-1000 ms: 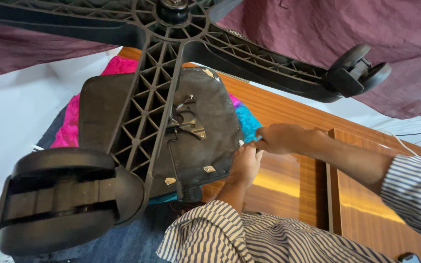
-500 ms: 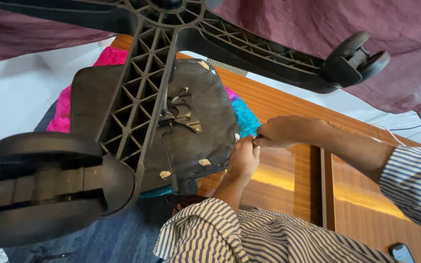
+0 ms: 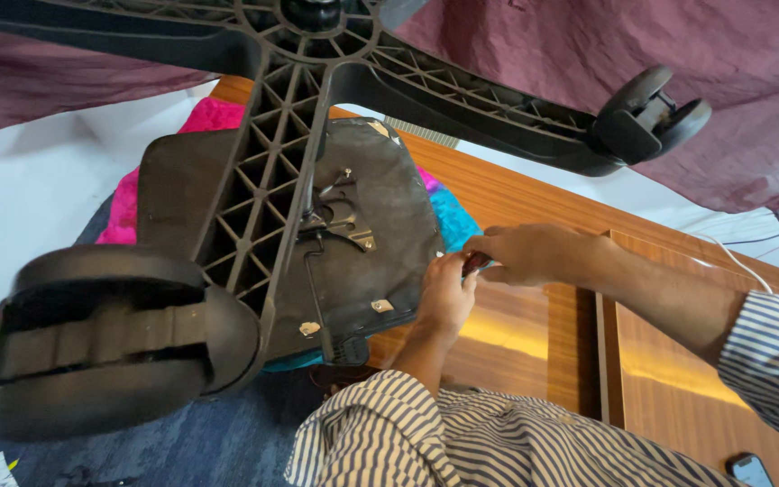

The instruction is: The person uses a screwdriver to remove screws from the underside of an overturned office chair. They repeatedly unscrew fasteners around the base and central column while the chair remains upside down on a wooden surface.

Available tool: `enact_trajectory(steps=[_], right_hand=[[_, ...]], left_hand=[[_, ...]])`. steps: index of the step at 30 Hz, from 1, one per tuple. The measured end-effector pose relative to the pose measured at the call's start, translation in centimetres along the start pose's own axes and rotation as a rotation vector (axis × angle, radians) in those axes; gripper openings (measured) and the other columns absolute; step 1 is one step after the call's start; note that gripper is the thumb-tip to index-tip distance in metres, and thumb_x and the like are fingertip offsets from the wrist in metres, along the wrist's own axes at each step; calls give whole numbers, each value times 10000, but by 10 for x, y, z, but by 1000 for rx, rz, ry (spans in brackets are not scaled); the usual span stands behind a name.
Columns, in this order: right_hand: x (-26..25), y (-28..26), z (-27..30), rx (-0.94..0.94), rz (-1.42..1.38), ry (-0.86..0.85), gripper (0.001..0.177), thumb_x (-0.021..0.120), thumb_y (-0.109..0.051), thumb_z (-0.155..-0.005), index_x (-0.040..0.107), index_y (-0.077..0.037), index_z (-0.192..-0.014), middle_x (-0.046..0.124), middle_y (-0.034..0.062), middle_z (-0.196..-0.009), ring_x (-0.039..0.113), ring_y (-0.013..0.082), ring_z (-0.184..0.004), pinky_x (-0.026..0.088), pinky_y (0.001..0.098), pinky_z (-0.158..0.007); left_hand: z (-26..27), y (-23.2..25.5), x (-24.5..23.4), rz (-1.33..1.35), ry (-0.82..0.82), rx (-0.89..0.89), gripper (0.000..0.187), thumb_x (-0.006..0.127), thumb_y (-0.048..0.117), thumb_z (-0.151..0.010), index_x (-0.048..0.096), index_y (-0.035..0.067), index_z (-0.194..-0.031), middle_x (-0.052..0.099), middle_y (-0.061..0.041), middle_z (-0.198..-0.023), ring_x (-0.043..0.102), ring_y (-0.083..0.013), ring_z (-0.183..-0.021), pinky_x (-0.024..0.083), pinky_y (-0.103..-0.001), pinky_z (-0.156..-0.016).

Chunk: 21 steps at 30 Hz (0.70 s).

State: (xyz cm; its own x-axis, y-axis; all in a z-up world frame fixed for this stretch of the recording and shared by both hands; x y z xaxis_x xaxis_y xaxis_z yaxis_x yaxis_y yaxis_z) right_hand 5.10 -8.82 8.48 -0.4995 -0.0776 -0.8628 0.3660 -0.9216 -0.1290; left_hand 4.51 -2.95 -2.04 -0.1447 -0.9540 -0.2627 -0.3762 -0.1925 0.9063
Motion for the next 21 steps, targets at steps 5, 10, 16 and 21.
enact_trajectory(steps=[5,10,16,21], right_hand=[[18,13,-2,227,109,-141,410,504,-456,-971,630,-166,-1232,727,142,-1065,709,391,-982,556,539,-837],[12,23,-13,285,63,-215,497,445,-537,-993,744,-155,-1096,754,189,-1009,711,409,-993,540,523,-910],[10,25,-10,440,-19,-258,519,423,-575,-993,760,-201,-1116,754,188,-989,732,400,-984,565,493,-917],[-9,-17,4,18,13,8,530,537,-533,-926,651,-199,-1322,731,92,-1163,724,373,-946,555,523,-748]], left_hand=[[3,9,-7,-11,55,-32,170,695,75,-847,679,49,-1014,694,-168,-1024,620,-417,-1025,488,-513,-891],[-4,19,-21,-55,90,-50,215,774,114,-774,663,33,-939,673,-164,-960,618,-399,-961,484,-507,-855],[-7,18,-20,-5,6,25,180,738,73,-816,709,63,-993,714,-152,-966,646,-386,-957,497,-502,-866],[-7,-5,-13,42,-97,-79,240,733,67,-823,720,67,-1063,698,-204,-1010,653,-426,-983,521,-515,-828]])
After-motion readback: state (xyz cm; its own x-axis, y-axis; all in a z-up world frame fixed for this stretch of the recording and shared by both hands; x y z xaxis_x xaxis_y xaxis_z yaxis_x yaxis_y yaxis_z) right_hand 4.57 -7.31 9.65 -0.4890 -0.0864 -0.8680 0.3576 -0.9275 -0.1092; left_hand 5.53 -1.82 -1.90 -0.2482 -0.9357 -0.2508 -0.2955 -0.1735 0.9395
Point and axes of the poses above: each hand's wrist, its own z-axis away from the middle knuckle, its own x-axis out of the palm, y = z × x, the point moved 9 cm from there along -z, towards the middle knuckle
